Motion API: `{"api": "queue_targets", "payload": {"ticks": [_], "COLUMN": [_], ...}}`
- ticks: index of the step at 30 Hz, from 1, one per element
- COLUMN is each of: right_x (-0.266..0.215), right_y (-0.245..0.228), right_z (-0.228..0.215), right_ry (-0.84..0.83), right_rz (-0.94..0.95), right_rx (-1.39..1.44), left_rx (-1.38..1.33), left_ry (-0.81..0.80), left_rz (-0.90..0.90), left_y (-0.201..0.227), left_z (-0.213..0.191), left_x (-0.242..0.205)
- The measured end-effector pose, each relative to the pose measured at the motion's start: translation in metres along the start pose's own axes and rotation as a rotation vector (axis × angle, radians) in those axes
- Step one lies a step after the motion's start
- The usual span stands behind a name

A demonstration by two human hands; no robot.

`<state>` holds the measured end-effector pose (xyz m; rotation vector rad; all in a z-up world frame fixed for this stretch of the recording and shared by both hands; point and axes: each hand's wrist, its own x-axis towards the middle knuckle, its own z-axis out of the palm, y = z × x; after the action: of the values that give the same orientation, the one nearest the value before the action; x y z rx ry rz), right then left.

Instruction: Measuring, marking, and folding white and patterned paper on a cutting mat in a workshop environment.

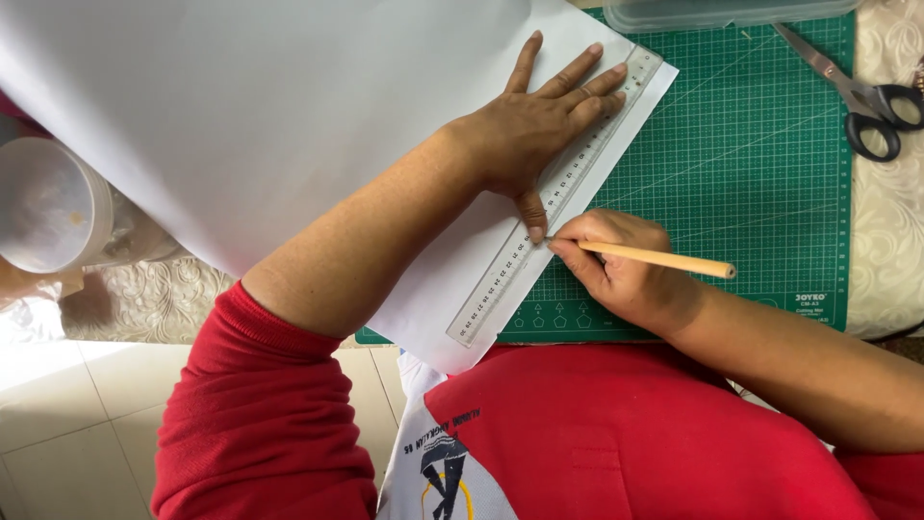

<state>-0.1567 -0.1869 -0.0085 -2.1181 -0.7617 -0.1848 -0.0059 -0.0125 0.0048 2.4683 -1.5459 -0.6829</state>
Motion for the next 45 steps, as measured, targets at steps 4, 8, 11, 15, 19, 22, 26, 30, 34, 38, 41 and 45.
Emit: {"api": "queue_targets", "payload": {"ticks": [4,8,11,15,19,22,26,30,34,38,41,45], "right_x": [-0.007,-0.008,-0.011,-0.009,0.002,0.001,0.001,0.009,0.015,0.012,0.019,0.034], "right_y": [-0.001,-0.005,-0.012,-0.006,0.004,0.007,0.007,0.011,0.032,0.064,0.084,0.097], "right_z": [0.008,0.013,0.02,0.018,0.006,0.005,-0.003,-0.032,-0.06,-0.07,-0.071,-0.065], "right_ry": [-0.027,-0.099,-0.164,-0.189,-0.112,-0.073,0.005,0.236,0.169,0.078,0.092,0.116], "right_rz": [0.024,0.037,0.053,0.033,0.039,0.048,0.135,0.138,0.072,0.182,0.145,0.143], "right_rx": [0.006,0.101,0.155,0.138,0.052,0.028,0.1,0.279,0.014,-0.268,-0.364,-0.413], "left_rx": [0.01,0.052,0.054,0.056,0.045,0.047,0.029,0.017,0.071,0.251,0.457,0.435], "left_ry": [-0.005,-0.006,0.003,-0.016,-0.057,-0.051,-0.042,-0.039,-0.013,0.087,0.349,0.396], "left_rz": [-0.005,-0.015,-0.022,-0.041,-0.058,-0.052,-0.037,-0.035,-0.055,-0.048,-0.022,-0.018], "left_y": [0.001,0.002,0.002,0.006,0.008,0.007,0.004,0.003,0.008,0.012,0.021,0.029], "left_z": [0.0,0.001,0.003,-0.002,-0.006,-0.004,-0.003,-0.003,0.0,0.013,0.027,0.029], "left_x": [0.0,0.001,0.002,0.001,0.0,0.001,0.001,-0.001,-0.001,-0.003,-0.019,-0.038]}}
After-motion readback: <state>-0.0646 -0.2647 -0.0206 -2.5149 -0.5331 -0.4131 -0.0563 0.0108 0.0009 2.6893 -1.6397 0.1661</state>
